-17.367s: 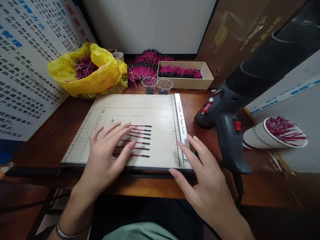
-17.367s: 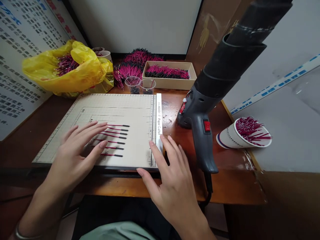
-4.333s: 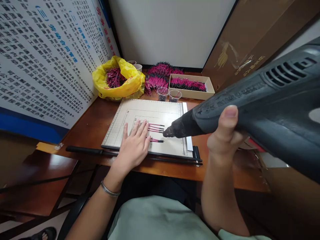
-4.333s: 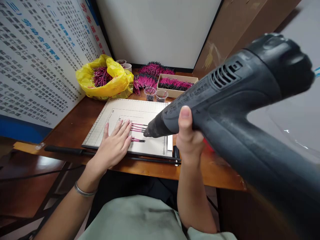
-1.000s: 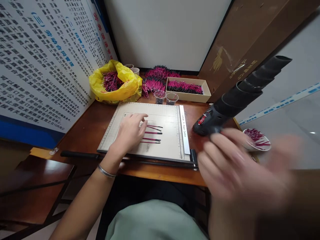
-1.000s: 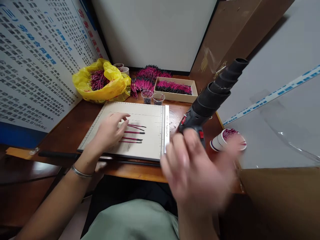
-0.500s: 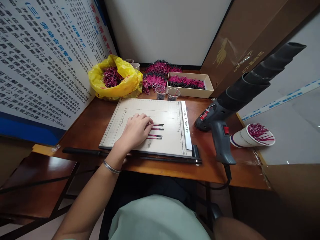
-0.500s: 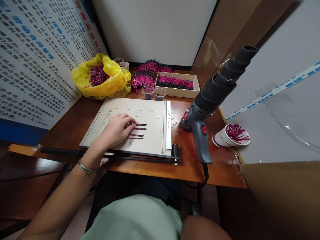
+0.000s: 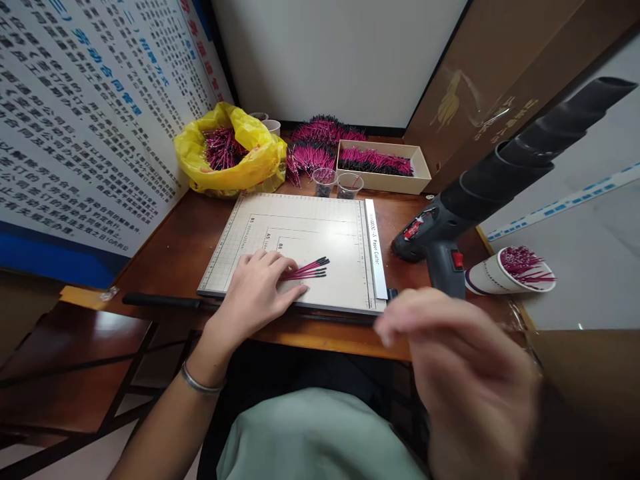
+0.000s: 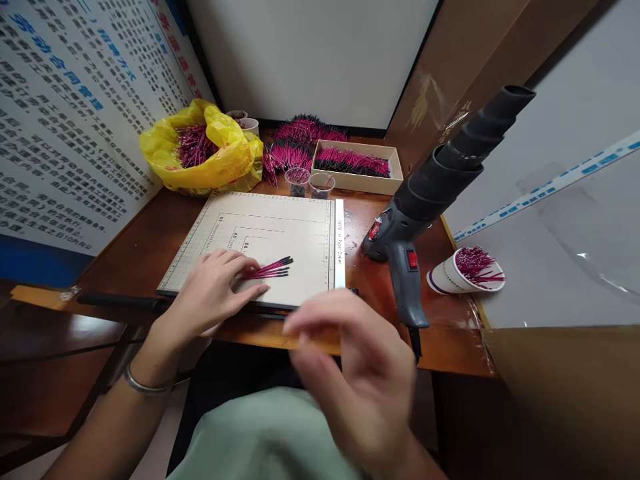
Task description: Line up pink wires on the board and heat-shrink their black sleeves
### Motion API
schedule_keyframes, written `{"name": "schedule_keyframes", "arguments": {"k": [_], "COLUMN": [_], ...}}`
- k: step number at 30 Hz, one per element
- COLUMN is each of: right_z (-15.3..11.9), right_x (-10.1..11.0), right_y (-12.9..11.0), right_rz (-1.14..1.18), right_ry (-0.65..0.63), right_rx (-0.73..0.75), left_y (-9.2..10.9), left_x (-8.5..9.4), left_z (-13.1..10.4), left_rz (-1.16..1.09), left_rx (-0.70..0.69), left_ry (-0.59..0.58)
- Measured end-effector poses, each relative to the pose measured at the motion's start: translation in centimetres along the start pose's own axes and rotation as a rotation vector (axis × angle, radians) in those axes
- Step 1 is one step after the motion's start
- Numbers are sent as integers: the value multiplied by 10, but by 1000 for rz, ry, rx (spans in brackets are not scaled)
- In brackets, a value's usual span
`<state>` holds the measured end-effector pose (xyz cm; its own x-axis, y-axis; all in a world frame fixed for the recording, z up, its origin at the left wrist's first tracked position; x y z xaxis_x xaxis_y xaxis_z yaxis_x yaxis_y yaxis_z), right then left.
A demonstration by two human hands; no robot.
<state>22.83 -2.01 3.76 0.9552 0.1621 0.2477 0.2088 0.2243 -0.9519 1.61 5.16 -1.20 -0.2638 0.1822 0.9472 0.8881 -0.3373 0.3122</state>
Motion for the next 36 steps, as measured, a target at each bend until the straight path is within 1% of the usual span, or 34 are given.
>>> {"name": "schedule_keyframes", "arguments": {"k": [2, 3, 6, 8, 10, 12, 14, 17, 21, 27, 31, 36], "right_z": [19, 28, 46, 53, 57, 60, 64, 71, 83, 92, 91, 94], "right_x": [-4, -6, -11, -15, -20, -24, -25, -25, -27, -31, -30, -30], "right_y": [14, 20, 38, 46, 49, 50, 51, 54, 57, 55, 56, 55], "right_rz": [-178, -323, -623, -733, -796, -825, -827, -814, -823, -823, -810, -792], "right_ry": [10, 18, -68, -143, -223, -271, -284, -307, -387, -482, -459, -456], "right_rx": [-31, -50, -137, -220, -276, -295, -295, -286, -272, -268, -284, -239], "left_y": [6, 11, 26, 35, 41, 43, 41, 31, 18, 17, 17, 16], "left_x": [-2, -4, -11, -16, -20, -22, -22, -20, -18, -21, -22, -22], "left_z": [-4, -5, -4, -2, -1, -1, -3, -6, -8, -8, -8, -8], "left_rz": [22, 31, 63, 61, 33, -20, -87, -185, -244, -201, -197, -199], "left_rx": [25, 42, 104, 153, 180, 142, 52, -84, -178, -176, -168, -180], "left_ry": [52, 78, 147, 185, 212, 211, 187, 115, 5, -16, -16, 6]}}
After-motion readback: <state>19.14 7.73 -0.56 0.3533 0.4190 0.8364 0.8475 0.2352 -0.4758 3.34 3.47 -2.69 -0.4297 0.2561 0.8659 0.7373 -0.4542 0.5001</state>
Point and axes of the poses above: each hand's wrist, its own z-axis towards the middle knuckle, its own x-axis out of the back of the hand, y = z × x, the point moved 4 cm from there along z, towards the middle knuckle, and after that the axes turned 12 degrees about -y, right-handed, at the moved point
